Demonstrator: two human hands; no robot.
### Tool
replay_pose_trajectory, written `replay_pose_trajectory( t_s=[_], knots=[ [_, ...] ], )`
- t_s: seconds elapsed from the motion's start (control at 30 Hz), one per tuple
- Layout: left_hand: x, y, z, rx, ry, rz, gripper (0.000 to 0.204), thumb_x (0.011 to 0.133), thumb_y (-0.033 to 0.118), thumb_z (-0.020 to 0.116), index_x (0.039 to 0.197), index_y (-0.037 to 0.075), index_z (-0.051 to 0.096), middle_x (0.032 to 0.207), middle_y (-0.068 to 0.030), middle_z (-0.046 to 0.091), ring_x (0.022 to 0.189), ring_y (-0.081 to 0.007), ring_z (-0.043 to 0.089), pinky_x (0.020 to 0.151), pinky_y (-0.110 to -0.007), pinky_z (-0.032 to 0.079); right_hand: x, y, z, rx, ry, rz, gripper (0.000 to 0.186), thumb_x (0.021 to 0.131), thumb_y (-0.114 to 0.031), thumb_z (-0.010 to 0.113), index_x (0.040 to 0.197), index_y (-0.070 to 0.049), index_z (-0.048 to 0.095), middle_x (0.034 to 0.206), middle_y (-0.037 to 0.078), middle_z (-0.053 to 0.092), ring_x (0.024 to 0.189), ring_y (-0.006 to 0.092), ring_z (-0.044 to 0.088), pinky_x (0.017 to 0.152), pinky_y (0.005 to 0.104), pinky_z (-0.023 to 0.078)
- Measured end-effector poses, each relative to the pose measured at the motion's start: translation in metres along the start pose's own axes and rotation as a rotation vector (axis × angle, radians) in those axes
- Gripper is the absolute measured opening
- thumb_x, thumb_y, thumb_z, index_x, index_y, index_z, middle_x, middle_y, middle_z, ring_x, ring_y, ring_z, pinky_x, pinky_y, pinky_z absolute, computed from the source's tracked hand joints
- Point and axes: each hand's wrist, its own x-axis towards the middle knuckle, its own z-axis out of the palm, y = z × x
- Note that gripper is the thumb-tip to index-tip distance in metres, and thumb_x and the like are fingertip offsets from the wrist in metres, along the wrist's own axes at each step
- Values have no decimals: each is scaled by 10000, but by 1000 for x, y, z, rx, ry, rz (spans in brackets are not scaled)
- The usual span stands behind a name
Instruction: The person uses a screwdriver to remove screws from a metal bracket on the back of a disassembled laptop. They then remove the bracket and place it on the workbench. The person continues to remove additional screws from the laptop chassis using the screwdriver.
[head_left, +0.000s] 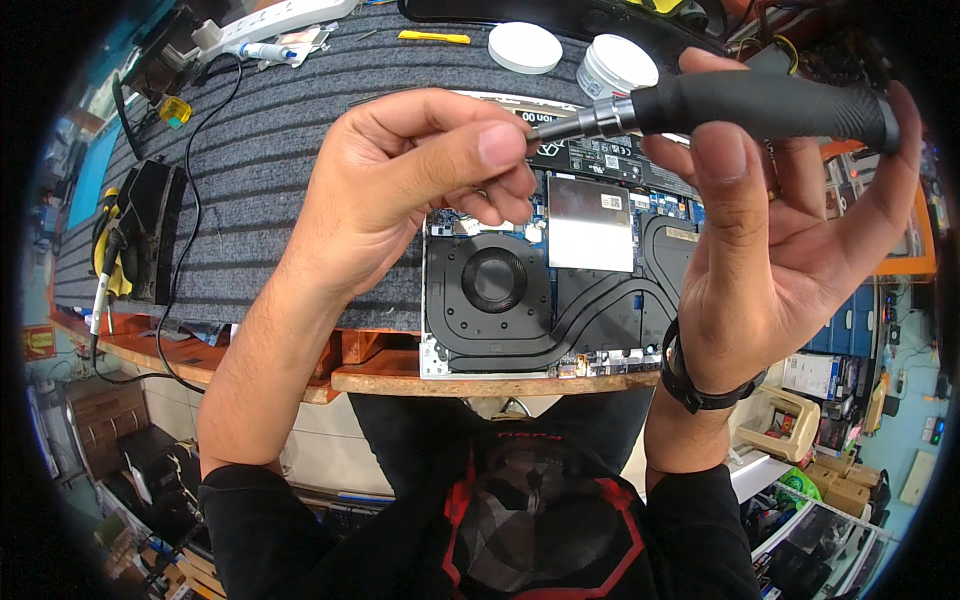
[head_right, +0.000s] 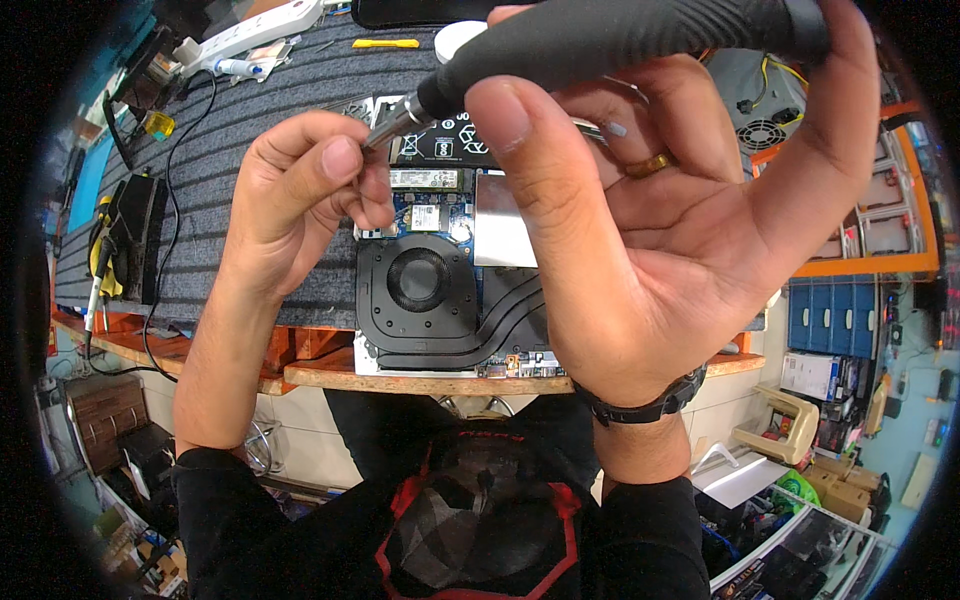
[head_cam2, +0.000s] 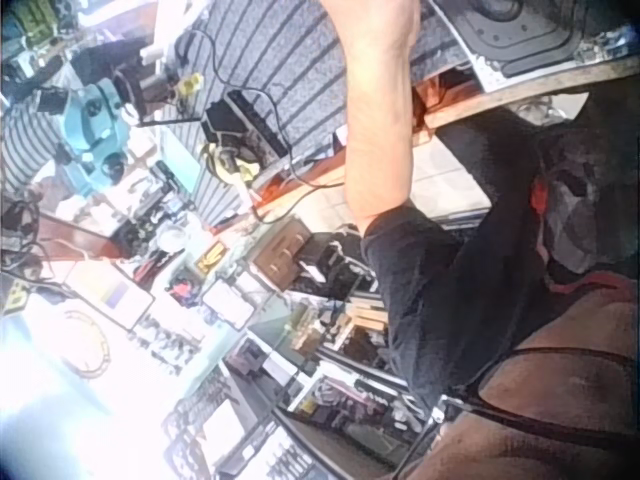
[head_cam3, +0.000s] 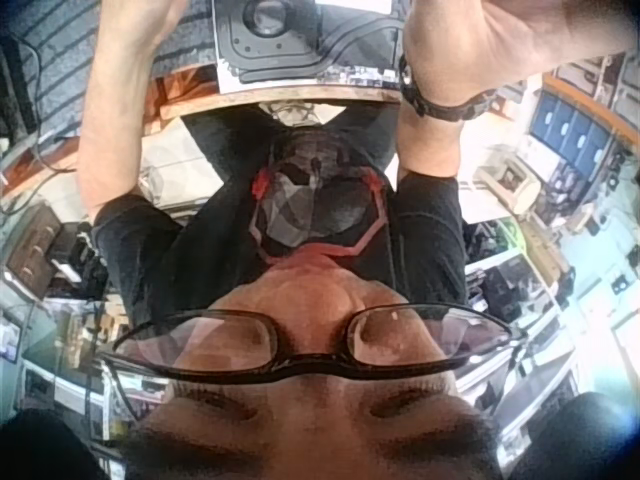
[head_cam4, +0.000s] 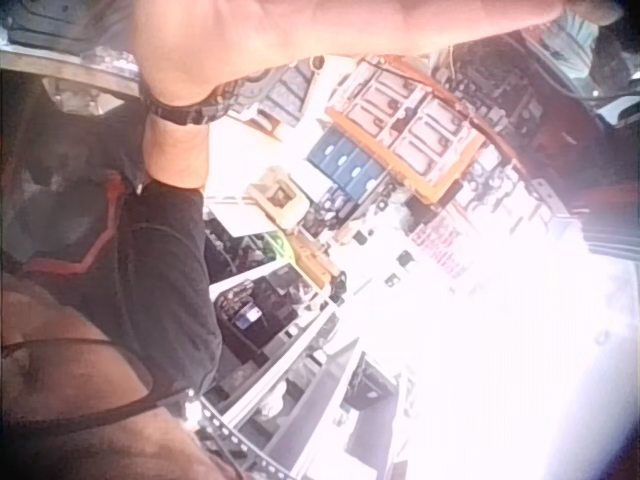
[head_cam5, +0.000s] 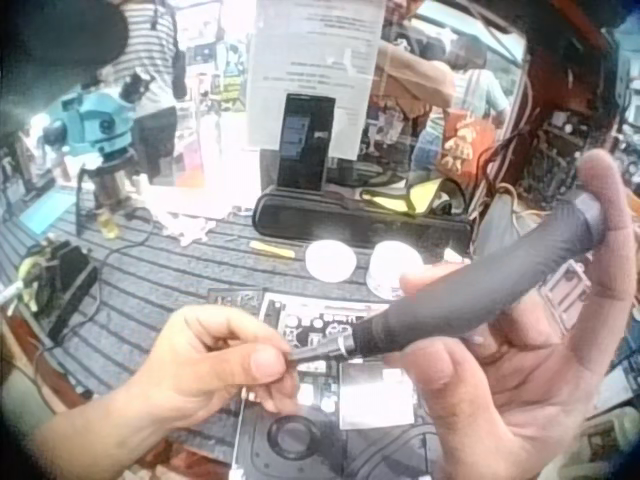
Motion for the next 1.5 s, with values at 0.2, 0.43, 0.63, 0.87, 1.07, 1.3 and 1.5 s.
replay_pose_trajectory(
  t_s=[0.2, 0.43, 0.63, 0.87, 1.07, 1.3, 1.5],
  knots=[
    [0, 2, -1, 217, -62, 95, 628, 1026, 529, 577, 1258, -50, 651, 1103, -205, 730, 1088, -290, 725, 924, -392, 600, -10, 1, -20, 102, -65, 134, 802, 998, -17, 627, 1608, -67, 109, 1207, 329, 671, 1121, 339, 712, 866, 389, 652],
    [13, 20, -4, 45, 260, 36, 502, 1072, 418, 533, 1216, -49, 646, 1040, -124, 700, 985, -200, 698, 889, -314, 559, -42, -26, -10, 111, -328, 243, 1028, 874, -42, 775, 1626, -99, 76, 1037, 276, 716, 887, 298, 758, 797, 383, 633],
    [15, 30, -8, 196, 309, 27, 556, 1071, 483, 528, 1187, -43, 666, 1040, -98, 706, 976, -172, 690, 899, -285, 551, -66, -30, 6, 178, -526, 196, 1075, 851, 29, 771, 1618, -99, 28, 1032, 291, 707, 917, 352, 744, 790, 436, 633],
    [8, 15, -20, 184, 165, 303, 578, 1058, 506, 547, 1180, -44, 675, 1026, -94, 705, 966, -170, 685, 893, -295, 551, -68, -32, 8, 47, -655, 92, 1042, 864, 43, 769, 1609, -100, 55, 1073, 308, 699, 981, 383, 735, 846, 462, 630],
    [10, 16, -22, 139, 135, 327, 567, 1046, 507, 576, 1160, -38, 682, 1001, -89, 703, 944, -155, 678, 865, -282, 546, -66, -38, 8, 16, -710, 82, 1026, 871, 50, 760, 1609, -113, 66, 1099, 315, 690, 1008, 390, 732, 869, 477, 622],
    [19, 14, -29, 112, 133, 318, 561, 1040, 515, 586, 1127, -31, 684, 968, -75, 703, 914, -139, 675, 854, -262, 532, -60, -44, 9, -70, -816, 31, 1015, 876, 45, 756, 1607, -119, 71, 1132, 319, 677, 1019, 405, 728, 877, 492, 623],
    [11, 16, -27, 165, 128, 344, 573, 1046, 526, 563, 1117, -30, 682, 961, -88, 706, 905, -143, 675, 860, -268, 531, -55, -43, 13, -87, -917, -78, 986, 873, 36, 763, 1592, -106, 105, 1155, 313, 669, 1024, 401, 729, 872, 486, 629]
  ],
)
